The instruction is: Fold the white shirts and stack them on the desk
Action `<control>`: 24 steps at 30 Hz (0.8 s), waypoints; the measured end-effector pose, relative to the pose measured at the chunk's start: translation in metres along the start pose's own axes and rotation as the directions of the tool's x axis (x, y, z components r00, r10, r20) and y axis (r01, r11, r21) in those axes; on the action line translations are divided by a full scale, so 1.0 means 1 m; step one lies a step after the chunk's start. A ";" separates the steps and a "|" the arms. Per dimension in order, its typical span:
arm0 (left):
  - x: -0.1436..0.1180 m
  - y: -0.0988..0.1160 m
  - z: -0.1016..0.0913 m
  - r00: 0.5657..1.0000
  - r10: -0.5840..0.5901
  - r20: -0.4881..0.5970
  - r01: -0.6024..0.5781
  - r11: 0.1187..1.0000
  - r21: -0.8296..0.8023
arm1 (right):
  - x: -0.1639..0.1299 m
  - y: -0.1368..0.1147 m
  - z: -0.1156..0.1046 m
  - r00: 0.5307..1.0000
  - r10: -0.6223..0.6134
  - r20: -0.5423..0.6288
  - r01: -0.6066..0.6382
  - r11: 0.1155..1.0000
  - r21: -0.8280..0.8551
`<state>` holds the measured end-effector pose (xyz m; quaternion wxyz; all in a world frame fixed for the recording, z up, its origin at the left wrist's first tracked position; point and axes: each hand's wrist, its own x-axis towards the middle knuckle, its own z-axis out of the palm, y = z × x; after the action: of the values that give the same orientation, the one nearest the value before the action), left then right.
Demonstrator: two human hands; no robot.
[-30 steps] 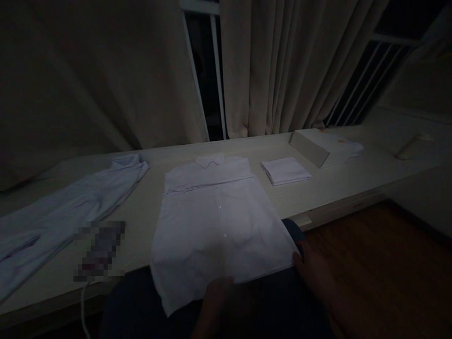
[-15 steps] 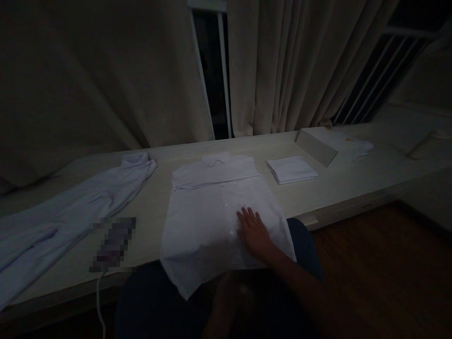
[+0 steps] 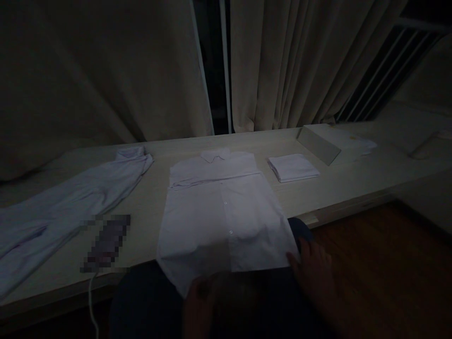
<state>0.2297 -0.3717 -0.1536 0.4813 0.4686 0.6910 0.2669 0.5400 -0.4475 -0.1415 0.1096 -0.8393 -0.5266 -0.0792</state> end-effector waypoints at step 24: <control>0.035 -0.006 -0.086 0.980 0.196 0.019 -0.168 0.782 0.601 | 0.011 0.010 -0.026 0.924 0.139 0.355 -0.353 0.668 0.655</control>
<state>0.1452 -0.3353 -0.1388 0.2647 0.6551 0.7019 0.0905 0.5539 -0.4490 -0.1142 0.3587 -0.7983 -0.4066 0.2622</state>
